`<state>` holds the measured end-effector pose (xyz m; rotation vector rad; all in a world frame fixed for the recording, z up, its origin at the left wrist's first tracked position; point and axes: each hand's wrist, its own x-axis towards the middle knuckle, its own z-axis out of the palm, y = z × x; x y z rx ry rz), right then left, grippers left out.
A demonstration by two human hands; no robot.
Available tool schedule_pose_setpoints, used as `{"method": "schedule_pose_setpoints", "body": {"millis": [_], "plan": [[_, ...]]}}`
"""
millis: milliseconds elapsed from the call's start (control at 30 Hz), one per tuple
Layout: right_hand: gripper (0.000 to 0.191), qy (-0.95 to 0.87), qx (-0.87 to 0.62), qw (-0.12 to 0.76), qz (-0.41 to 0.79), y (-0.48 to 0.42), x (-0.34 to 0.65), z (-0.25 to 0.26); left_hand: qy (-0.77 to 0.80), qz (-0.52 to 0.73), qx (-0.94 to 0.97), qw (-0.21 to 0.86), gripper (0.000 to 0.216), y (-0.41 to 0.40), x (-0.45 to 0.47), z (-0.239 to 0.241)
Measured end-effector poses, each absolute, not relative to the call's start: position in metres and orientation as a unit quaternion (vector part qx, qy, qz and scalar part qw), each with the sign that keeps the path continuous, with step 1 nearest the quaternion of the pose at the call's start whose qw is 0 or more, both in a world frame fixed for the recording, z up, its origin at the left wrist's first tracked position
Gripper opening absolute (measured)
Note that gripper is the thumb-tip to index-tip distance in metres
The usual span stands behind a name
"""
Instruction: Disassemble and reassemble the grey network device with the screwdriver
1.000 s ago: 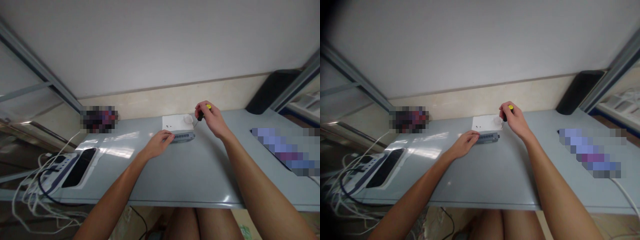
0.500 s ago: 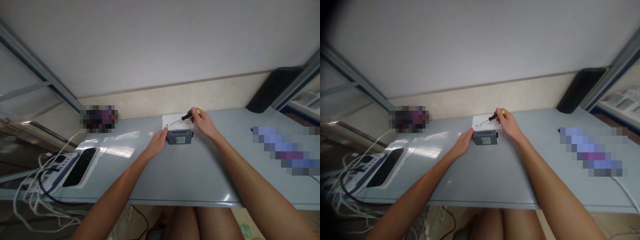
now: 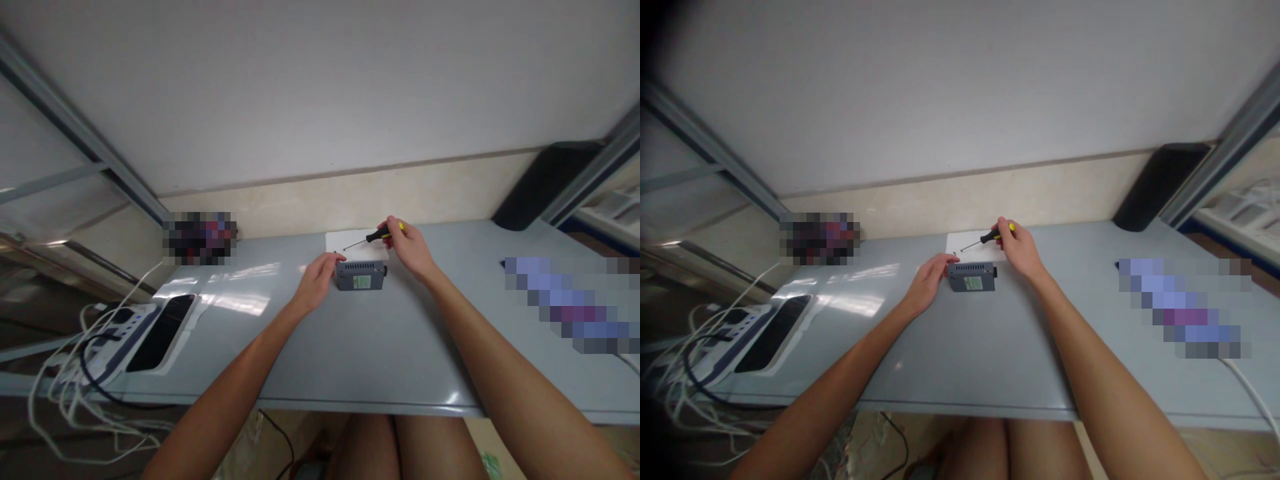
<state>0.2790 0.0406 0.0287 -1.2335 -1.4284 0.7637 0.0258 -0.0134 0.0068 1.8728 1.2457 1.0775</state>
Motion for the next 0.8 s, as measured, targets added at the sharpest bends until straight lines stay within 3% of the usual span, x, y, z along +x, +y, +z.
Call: {"method": "schedule_pose_setpoints", "body": {"millis": [200,533,800], "plan": [[0.075,-0.546,-0.49,0.561,0.383,0.036,0.279,0.037,0.482,0.437,0.67,0.359,0.037,0.005,0.027,-0.011],[0.073,-0.588,-0.472,0.519,0.403,0.026,0.268,0.045,0.468,0.421,0.673,0.389,0.04,0.01,0.021,-0.013],[0.072,-0.569,-0.475,0.539,0.401,0.029,0.273,0.044,0.448,0.427,0.675,0.401,0.039,0.008,0.022,-0.011]]}}
